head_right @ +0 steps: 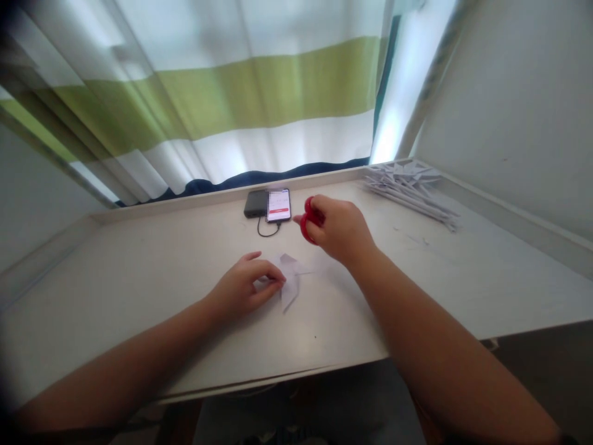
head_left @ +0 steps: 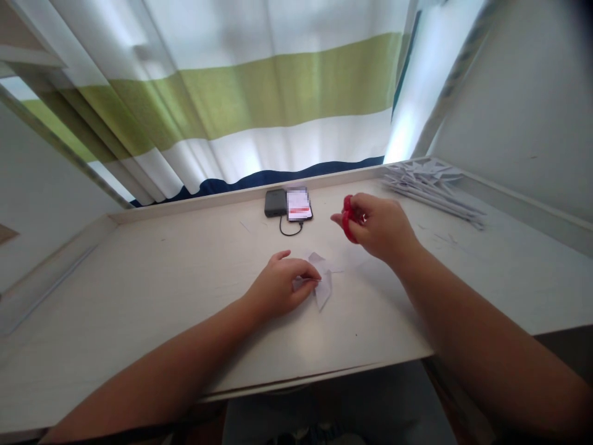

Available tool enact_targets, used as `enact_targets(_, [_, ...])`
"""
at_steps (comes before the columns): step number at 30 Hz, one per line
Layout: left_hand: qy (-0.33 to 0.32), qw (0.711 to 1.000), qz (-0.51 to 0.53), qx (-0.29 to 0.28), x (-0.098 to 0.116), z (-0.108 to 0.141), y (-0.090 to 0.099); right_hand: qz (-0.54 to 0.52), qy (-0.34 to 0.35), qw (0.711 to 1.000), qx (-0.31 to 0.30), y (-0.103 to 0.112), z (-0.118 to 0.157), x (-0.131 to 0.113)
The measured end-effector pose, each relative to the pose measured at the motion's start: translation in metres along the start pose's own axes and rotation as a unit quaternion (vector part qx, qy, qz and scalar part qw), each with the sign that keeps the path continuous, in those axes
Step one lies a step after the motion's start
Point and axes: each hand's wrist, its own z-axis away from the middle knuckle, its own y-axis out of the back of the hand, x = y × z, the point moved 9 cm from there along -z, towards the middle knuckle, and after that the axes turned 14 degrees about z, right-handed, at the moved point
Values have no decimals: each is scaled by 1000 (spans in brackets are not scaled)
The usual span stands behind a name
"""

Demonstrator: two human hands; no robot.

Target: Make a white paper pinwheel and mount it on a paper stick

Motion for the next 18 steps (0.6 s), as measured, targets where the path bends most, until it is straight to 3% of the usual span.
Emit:
enact_targets(3, [4, 1000, -20, -17, -6, 2, 3, 124, 13, 981, -149, -37, -2, 15])
enact_targets(6, [9, 999, -31, -29, -8, 3, 6, 182, 3, 958, -222, -54, 1, 27])
enact_targets(13, [21, 997, -35, -59, -10, 4, 7, 186, -18, 938, -291, -76, 13, 43])
enact_targets(18, [50, 996, -12, -79, -17, 5, 6, 181, -41, 939, -288, -77, 11, 49])
